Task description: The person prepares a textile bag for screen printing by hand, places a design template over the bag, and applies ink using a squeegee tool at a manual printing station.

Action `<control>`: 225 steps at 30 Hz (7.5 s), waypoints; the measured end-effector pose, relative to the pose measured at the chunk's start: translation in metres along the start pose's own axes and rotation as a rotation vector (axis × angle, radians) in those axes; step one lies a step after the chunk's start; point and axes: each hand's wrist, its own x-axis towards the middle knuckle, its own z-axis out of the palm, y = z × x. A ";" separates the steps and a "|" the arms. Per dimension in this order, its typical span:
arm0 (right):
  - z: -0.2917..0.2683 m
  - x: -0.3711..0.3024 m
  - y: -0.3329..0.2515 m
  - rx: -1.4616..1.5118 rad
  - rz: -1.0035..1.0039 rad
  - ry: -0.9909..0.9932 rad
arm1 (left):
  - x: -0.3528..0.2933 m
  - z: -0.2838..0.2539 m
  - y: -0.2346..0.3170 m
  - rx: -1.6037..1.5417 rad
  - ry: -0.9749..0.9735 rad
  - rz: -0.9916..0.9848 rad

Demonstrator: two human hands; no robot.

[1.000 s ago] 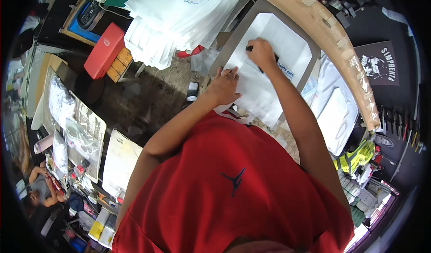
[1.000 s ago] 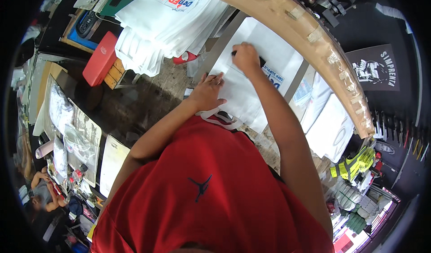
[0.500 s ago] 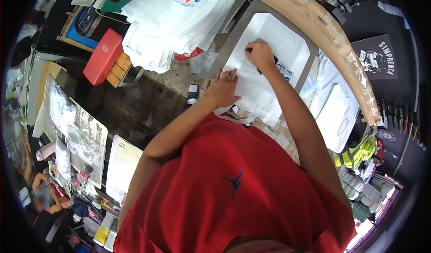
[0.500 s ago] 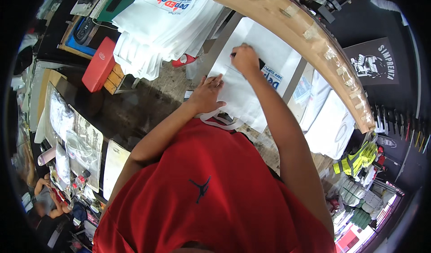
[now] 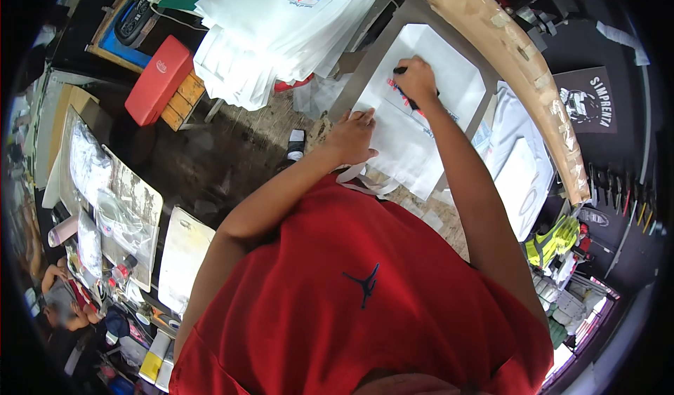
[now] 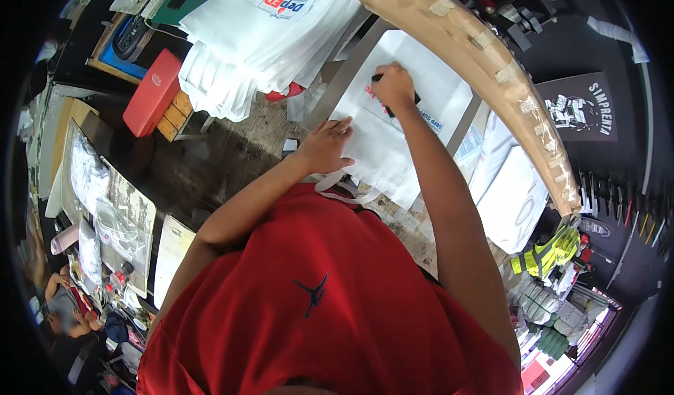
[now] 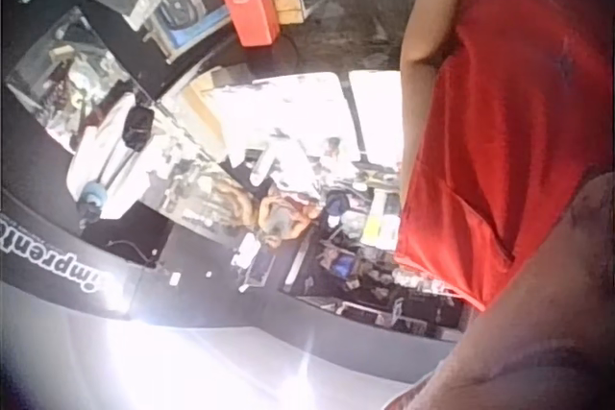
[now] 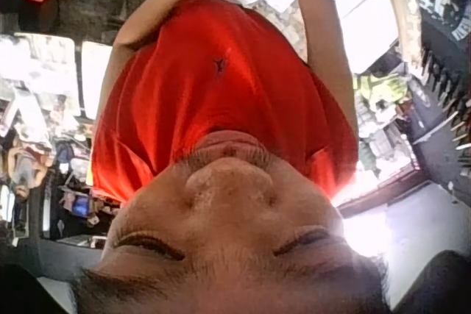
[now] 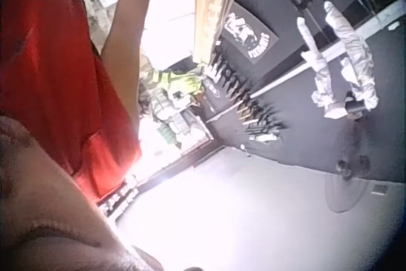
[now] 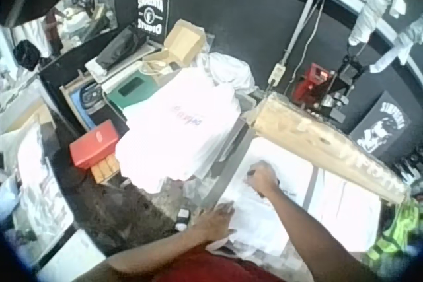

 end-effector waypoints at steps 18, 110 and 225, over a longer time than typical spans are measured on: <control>0.029 -0.048 -0.008 -0.080 0.030 0.164 | -0.004 0.004 -0.003 0.024 0.013 0.026; 0.005 -0.147 0.135 -0.174 0.172 0.530 | 0.003 -0.028 0.001 -0.593 -0.211 -0.020; -0.006 -0.209 0.201 0.841 0.985 1.005 | 0.057 0.031 -0.026 -0.839 0.273 -0.290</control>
